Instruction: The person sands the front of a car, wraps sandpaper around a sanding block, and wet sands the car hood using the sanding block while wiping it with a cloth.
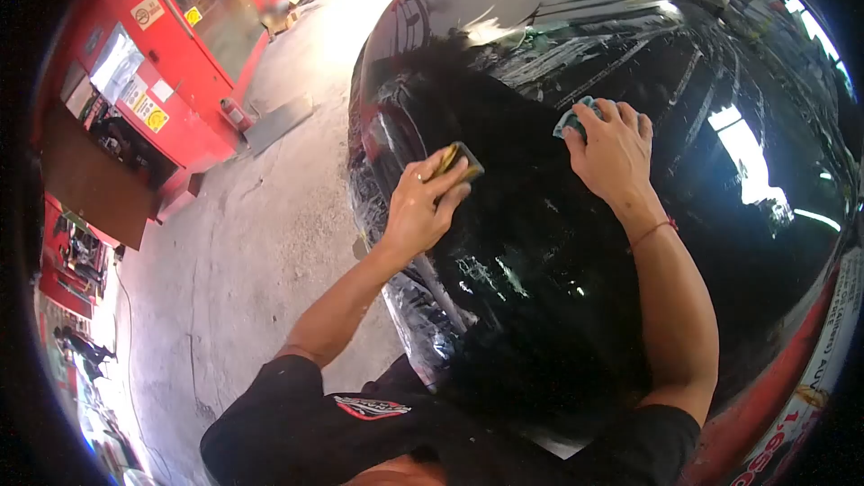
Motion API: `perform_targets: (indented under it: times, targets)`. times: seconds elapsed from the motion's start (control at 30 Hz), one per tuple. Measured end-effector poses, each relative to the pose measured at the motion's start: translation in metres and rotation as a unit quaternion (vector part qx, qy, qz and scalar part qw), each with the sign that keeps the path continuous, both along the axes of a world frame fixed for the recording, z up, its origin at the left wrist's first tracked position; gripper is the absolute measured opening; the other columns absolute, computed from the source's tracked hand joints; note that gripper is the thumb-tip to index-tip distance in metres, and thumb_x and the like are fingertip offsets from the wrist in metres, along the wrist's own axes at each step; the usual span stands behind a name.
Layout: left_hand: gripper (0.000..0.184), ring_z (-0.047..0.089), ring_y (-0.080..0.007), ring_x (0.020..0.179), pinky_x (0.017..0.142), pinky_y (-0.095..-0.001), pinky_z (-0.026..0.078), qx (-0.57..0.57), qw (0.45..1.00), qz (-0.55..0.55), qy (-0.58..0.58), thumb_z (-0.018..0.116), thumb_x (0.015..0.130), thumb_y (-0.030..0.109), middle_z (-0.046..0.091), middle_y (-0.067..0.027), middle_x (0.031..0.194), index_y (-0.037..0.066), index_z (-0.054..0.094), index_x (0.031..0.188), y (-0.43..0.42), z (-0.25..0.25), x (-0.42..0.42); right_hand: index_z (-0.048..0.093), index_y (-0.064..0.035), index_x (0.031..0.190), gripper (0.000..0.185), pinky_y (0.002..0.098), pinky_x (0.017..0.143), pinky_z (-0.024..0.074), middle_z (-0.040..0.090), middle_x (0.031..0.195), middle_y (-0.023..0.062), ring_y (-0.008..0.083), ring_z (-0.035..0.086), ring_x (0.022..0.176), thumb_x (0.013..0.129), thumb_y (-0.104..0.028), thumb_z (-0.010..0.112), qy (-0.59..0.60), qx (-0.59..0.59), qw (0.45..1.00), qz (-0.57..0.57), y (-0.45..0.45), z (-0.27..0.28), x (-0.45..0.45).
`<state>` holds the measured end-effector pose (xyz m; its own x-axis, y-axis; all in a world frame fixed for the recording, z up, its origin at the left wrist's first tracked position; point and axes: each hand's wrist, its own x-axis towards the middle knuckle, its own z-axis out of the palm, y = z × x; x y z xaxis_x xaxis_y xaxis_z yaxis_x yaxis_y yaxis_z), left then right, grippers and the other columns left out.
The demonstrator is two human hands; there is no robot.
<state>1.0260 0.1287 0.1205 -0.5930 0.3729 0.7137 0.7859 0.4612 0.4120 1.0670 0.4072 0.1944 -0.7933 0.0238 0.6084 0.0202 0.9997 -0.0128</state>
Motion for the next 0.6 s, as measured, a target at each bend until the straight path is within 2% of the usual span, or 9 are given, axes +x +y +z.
perform_targets:
  times: [0.1, 0.23, 0.33, 0.37, 0.4, 0.43, 0.5, 0.57, 0.6]
  targets:
    - [0.027, 0.061, -0.0376, 0.096, 0.085, -0.0454, 0.049, -0.020, 1.000, 0.003, 0.017, 0.071, 0.085, 0.020, 0.066, -0.0170, 0.109, 0.010, 0.074, 0.110, -0.012, 0.009, -0.078, 0.069, -0.0132, 0.118, 0.034, 0.0488, 0.103, 0.0366, 0.064, 0.123, 0.0113, 0.0328, 0.055, 0.119, 0.089, -0.031, 0.065, 0.008, 0.006, 1.000, 0.001, 0.001, -0.001, -0.001]
    - [0.026, 0.062, -0.0383, 0.091, 0.083, -0.0440, 0.049, -0.040, 0.988, 0.149, 0.028, 0.063, 0.090, 0.027, 0.067, -0.0193, 0.102, 0.011, 0.075, 0.105, 0.012, 0.015, -0.152, 0.069, -0.0130, 0.119, 0.034, 0.0481, 0.104, 0.0360, 0.064, 0.125, 0.0112, 0.0331, 0.054, 0.121, 0.090, -0.031, 0.065, -0.036, -0.005, 0.999, 0.006, -0.003, 0.001, 0.009]
    - [0.023, 0.063, -0.0391, 0.092, 0.083, -0.0437, 0.048, -0.088, 0.976, 0.111, -0.163, 0.064, 0.087, 0.026, 0.067, -0.0225, 0.101, 0.009, 0.073, 0.099, 0.011, 0.047, -0.083, 0.069, -0.0131, 0.119, 0.034, 0.0471, 0.105, 0.0360, 0.063, 0.126, 0.0101, 0.0336, 0.053, 0.122, 0.089, -0.030, 0.066, -0.004, -0.001, 1.000, 0.019, 0.002, 0.001, 0.013]
    - [0.027, 0.063, -0.0419, 0.088, 0.078, -0.0469, 0.050, -0.087, 0.986, 0.115, -0.083, 0.065, 0.090, 0.031, 0.067, -0.0208, 0.094, 0.006, 0.073, 0.098, 0.017, 0.050, -0.030, 0.069, -0.0131, 0.119, 0.034, 0.0471, 0.105, 0.0360, 0.063, 0.126, 0.0101, 0.0336, 0.053, 0.122, 0.089, -0.030, 0.066, -0.001, -0.002, 1.000, 0.027, 0.003, 0.003, 0.014]
    - [0.023, 0.063, -0.0378, 0.096, 0.081, -0.0458, 0.051, -0.035, 0.992, 0.039, 0.114, 0.067, 0.088, 0.028, 0.067, -0.0173, 0.105, 0.008, 0.073, 0.098, 0.022, 0.022, 0.004, 0.069, -0.0127, 0.118, 0.034, 0.0469, 0.105, 0.0361, 0.063, 0.126, 0.0102, 0.0336, 0.053, 0.122, 0.089, -0.030, 0.066, -0.013, -0.012, 0.999, 0.031, 0.004, 0.004, 0.016]
    - [0.024, 0.062, -0.0341, 0.106, 0.089, -0.0437, 0.051, 0.016, 0.999, -0.041, 0.020, 0.070, 0.086, 0.028, 0.065, -0.0140, 0.119, 0.012, 0.074, 0.103, 0.019, 0.012, 0.045, 0.069, -0.0124, 0.118, 0.033, 0.0468, 0.105, 0.0362, 0.064, 0.126, 0.0102, 0.0336, 0.053, 0.122, 0.089, -0.029, 0.066, -0.023, -0.021, 0.999, 0.032, 0.005, 0.005, 0.016]
    - [0.031, 0.062, -0.0322, 0.110, 0.095, -0.0404, 0.050, -0.025, 0.996, -0.076, 0.037, 0.073, 0.084, 0.030, 0.064, -0.0141, 0.125, 0.014, 0.074, 0.110, 0.002, 0.001, 0.032, 0.069, -0.0115, 0.118, 0.034, 0.0468, 0.105, 0.0362, 0.064, 0.126, 0.0097, 0.0333, 0.053, 0.123, 0.089, -0.029, 0.066, -0.016, -0.005, 1.000, 0.024, 0.005, 0.002, 0.015]
    - [0.033, 0.066, -0.0335, 0.101, 0.087, -0.0421, 0.053, -0.190, 0.961, 0.117, 0.164, 0.071, 0.084, 0.033, 0.068, -0.0137, 0.115, 0.012, 0.074, 0.109, -0.021, 0.009, -0.073, 0.069, -0.0110, 0.118, 0.034, 0.0469, 0.104, 0.0366, 0.064, 0.125, 0.0100, 0.0336, 0.054, 0.122, 0.089, -0.029, 0.066, -0.023, -0.010, 0.999, 0.031, 0.005, 0.004, 0.015]
    - [0.032, 0.067, -0.0353, 0.096, 0.082, -0.0433, 0.054, -0.074, 0.982, 0.174, 0.001, 0.069, 0.086, 0.033, 0.069, -0.0154, 0.108, 0.010, 0.073, 0.108, -0.042, 0.003, -0.140, 0.069, -0.0110, 0.118, 0.034, 0.0469, 0.104, 0.0366, 0.064, 0.125, 0.0100, 0.0336, 0.054, 0.122, 0.089, -0.029, 0.066, -0.024, -0.004, 0.999, 0.033, 0.005, 0.002, 0.017]
